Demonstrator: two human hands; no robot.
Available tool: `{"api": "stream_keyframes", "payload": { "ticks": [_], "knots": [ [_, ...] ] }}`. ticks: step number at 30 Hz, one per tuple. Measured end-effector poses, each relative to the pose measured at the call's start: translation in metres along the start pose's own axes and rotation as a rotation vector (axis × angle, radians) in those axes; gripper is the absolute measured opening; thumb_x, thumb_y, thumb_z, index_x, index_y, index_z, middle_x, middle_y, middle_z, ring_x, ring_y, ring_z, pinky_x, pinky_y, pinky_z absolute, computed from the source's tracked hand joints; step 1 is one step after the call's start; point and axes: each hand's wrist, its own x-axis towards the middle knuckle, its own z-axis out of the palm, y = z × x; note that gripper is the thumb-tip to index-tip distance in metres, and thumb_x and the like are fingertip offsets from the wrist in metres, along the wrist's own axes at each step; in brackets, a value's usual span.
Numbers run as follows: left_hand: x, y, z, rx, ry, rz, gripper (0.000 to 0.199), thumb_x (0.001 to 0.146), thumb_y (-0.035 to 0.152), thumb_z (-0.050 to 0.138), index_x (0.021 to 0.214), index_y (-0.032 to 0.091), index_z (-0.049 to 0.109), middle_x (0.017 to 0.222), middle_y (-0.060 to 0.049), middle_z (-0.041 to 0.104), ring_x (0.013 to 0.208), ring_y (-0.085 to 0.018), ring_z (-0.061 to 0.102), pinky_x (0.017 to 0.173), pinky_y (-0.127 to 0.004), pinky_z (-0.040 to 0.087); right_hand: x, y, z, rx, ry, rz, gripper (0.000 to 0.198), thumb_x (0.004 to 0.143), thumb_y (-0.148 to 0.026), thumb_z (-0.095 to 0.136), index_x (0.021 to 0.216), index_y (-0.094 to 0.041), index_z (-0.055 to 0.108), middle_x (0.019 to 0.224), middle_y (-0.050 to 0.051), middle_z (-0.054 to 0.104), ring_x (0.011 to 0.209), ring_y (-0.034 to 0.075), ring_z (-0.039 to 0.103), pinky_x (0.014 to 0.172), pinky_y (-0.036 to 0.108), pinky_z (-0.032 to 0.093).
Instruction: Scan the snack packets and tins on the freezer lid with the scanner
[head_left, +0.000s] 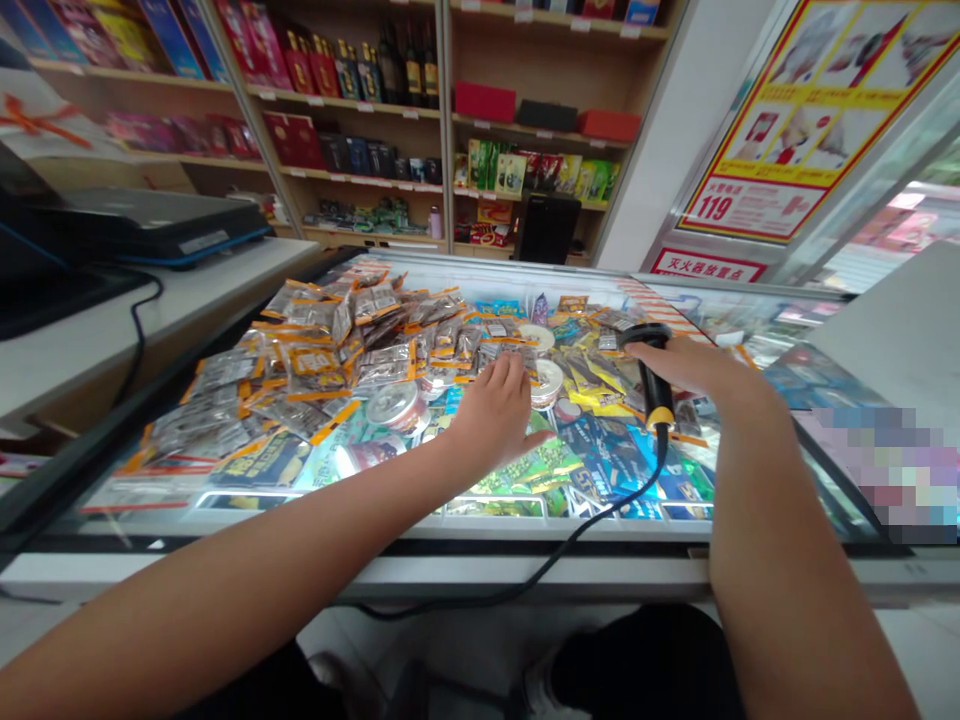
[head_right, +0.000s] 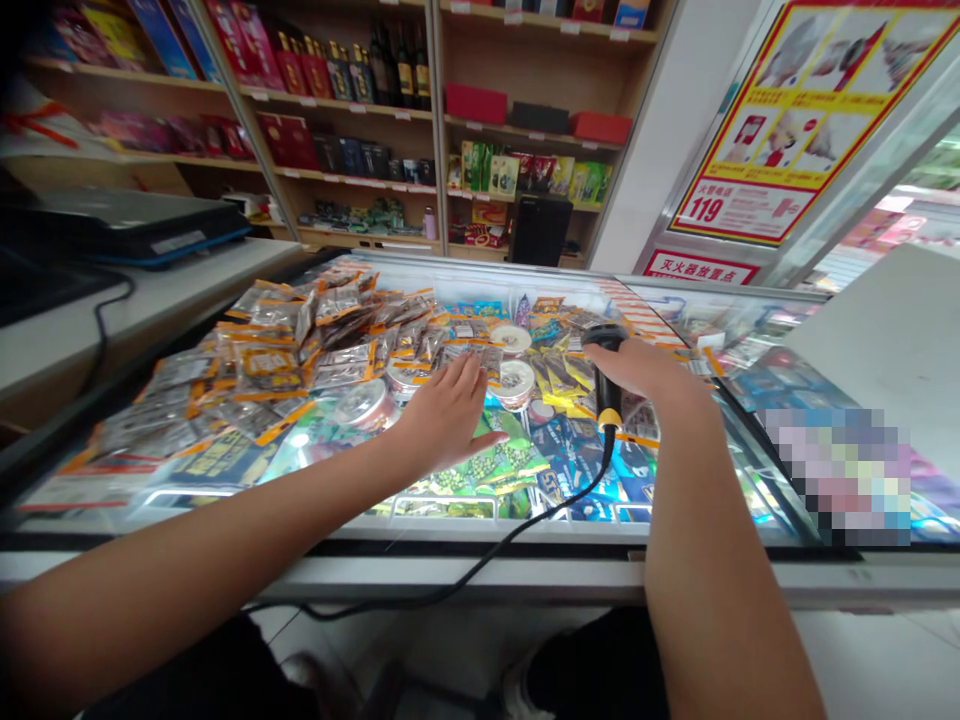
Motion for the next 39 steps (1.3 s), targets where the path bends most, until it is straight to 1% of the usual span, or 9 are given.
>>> {"api": "stream_keyframes", "payload": {
  "ticks": [5,7,10,13,16,21,24,29,39],
  "knots": [
    [-0.005,0.012,-0.004,-0.131,0.058,0.349,0.066,0.099,0.048,0.049,0.150,0.008,0.038,0.159,-0.021,0.035,0.148,-0.033,0.030,0.119,-0.043,0.026,-0.029,-0.036,0.024,-0.029,-0.120,0.035,0.047,0.080,-0.067,0.067,0.101,-0.024,0.070,0.098,0.010,0.076,0.072,0.027,0.073,0.052,0.038,0.060],
    [-0.007,0.020,-0.002,-0.238,0.048,0.477,0.070,0.100,0.054,0.046,0.153,0.010,0.033,0.161,-0.020,0.033,0.149,-0.030,0.031,0.119,-0.041,0.027,-0.038,-0.048,0.033,0.038,-0.224,0.003,0.045,0.084,-0.065,0.064,0.100,-0.023,0.068,0.099,0.009,0.076,0.072,0.025,0.074,0.054,0.036,0.062],
    [-0.010,0.031,0.003,-0.317,0.013,0.539,0.076,0.099,0.062,0.040,0.154,0.010,0.032,0.157,-0.021,0.038,0.146,-0.030,0.037,0.117,-0.040,0.030,-0.043,-0.059,0.048,0.209,-0.362,0.006,0.042,0.087,-0.061,0.064,0.103,-0.023,0.066,0.095,0.010,0.076,0.069,0.025,0.073,0.054,0.036,0.062],
    [-0.010,0.035,0.004,-0.302,0.007,0.523,0.076,0.097,0.067,0.040,0.153,0.016,0.035,0.152,-0.019,0.045,0.142,-0.033,0.041,0.115,-0.044,0.032,-0.039,-0.062,0.059,0.371,-0.405,0.056,0.039,0.091,-0.057,0.060,0.106,-0.022,0.063,0.102,0.011,0.076,0.071,0.026,0.074,0.055,0.038,0.063],
    [-0.007,0.034,0.001,-0.277,0.057,0.458,0.082,0.091,0.076,0.040,0.153,0.022,0.039,0.152,-0.018,0.045,0.143,-0.035,0.038,0.115,-0.048,0.031,-0.036,-0.065,0.058,0.432,-0.341,0.060,0.038,0.094,-0.057,0.053,0.096,-0.020,0.062,0.103,0.013,0.076,0.071,0.024,0.074,0.054,0.034,0.061],
    [-0.005,0.025,0.002,-0.184,0.056,0.276,0.089,0.087,0.083,0.040,0.154,0.025,0.038,0.149,-0.018,0.047,0.140,-0.037,0.040,0.112,-0.050,0.032,-0.044,-0.072,0.042,0.538,-0.268,0.031,0.033,0.097,-0.053,0.049,0.088,-0.022,0.058,0.065,0.007,0.069,0.054,0.021,0.067,0.050,0.032,0.057],
    [-0.005,0.021,0.002,-0.107,0.023,0.179,0.093,0.088,0.083,0.035,0.151,0.015,0.042,0.152,-0.022,0.044,0.142,-0.038,0.039,0.110,-0.049,0.034,-0.049,-0.070,0.037,0.446,-0.322,0.055,0.035,0.094,-0.056,0.054,0.088,-0.022,0.060,0.060,0.006,0.066,0.052,0.021,0.064,0.046,0.031,0.055],
    [-0.004,0.022,-0.001,-0.079,-0.003,0.209,0.094,0.093,0.078,0.034,0.141,-0.001,0.051,0.151,-0.026,0.044,0.139,-0.035,0.043,0.111,-0.041,0.033,-0.050,-0.062,0.040,0.285,-0.469,0.093,0.044,0.086,-0.065,0.064,0.085,-0.021,0.065,0.065,0.008,0.068,0.052,0.021,0.064,0.048,0.033,0.057],
    [-0.001,0.024,0.004,-0.077,0.031,0.198,0.092,0.089,0.082,0.035,0.133,0.005,0.057,0.146,-0.023,0.050,0.132,-0.034,0.047,0.103,-0.040,0.038,-0.057,-0.071,0.042,0.344,-0.474,0.144,0.046,0.090,-0.063,0.060,0.084,-0.018,0.067,0.060,0.008,0.066,0.051,0.021,0.064,0.047,0.032,0.056]
  ]
}}
